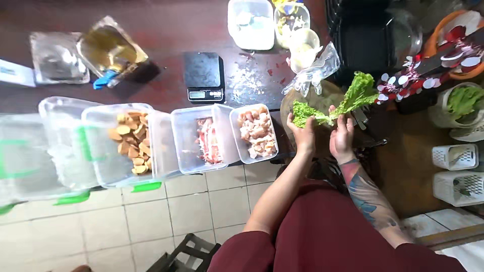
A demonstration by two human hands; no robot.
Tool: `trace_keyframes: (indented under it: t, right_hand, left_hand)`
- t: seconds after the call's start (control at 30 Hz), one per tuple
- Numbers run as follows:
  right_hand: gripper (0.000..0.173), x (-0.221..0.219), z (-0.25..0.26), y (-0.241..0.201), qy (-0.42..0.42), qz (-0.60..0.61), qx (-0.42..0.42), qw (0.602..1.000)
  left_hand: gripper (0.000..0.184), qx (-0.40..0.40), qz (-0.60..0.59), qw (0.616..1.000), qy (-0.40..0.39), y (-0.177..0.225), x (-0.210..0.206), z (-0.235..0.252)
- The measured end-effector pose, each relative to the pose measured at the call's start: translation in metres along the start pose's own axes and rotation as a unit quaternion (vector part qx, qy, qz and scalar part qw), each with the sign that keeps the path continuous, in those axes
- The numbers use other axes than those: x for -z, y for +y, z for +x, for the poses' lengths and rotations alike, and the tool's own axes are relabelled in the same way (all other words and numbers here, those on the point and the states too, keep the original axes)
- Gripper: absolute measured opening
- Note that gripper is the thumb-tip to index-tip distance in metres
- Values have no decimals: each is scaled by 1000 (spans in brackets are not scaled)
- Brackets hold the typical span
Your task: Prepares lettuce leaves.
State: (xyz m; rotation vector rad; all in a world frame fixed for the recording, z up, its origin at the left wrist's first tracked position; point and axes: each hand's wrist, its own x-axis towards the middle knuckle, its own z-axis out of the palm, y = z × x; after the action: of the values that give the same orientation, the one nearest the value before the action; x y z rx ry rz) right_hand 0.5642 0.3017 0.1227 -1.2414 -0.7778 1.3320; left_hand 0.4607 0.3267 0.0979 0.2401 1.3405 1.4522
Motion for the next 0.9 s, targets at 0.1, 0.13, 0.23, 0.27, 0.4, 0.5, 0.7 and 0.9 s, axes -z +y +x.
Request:
trace_keyframes:
  t: [0.1, 0.13, 0.23, 0.27, 0.4, 0.5, 0.7, 0.9]
  right_hand:
    - [37, -13, 3, 5, 45, 67, 30, 996]
    - [38, -15, 2, 5, 54, 83, 33, 995]
    - [37, -17, 0, 1, 80, 152, 25, 985]
    - [36, -17, -1, -1, 87, 177, 21, 980]
    - [37, -24, -2, -1, 108, 250, 16, 962]
    - [45, -11, 3, -12, 98, 264, 56, 958]
    - [28, 13, 0, -23, 57, -289, 151, 944]
    - [28, -1, -18, -14, 30, -398, 229, 888]
  left_hand:
    - [89, 4, 10, 1000, 3, 6, -8, -2]
    - [88, 5, 20, 1000, -2, 7, -9, -3]
    - [85, 21, 97, 994, -46, 12, -5, -18]
    - [85, 25, 119, 991, -59, 13, -4, -23]
    - [77, 0, 124, 992, -38, 8, -4, -24]
    - [77, -6, 167, 986, 0, 12, 10, -11]
    - [86, -171, 398, 887, -161, 23, 27, 9]
    - [46, -182, 261, 920, -229, 63, 31, 2]
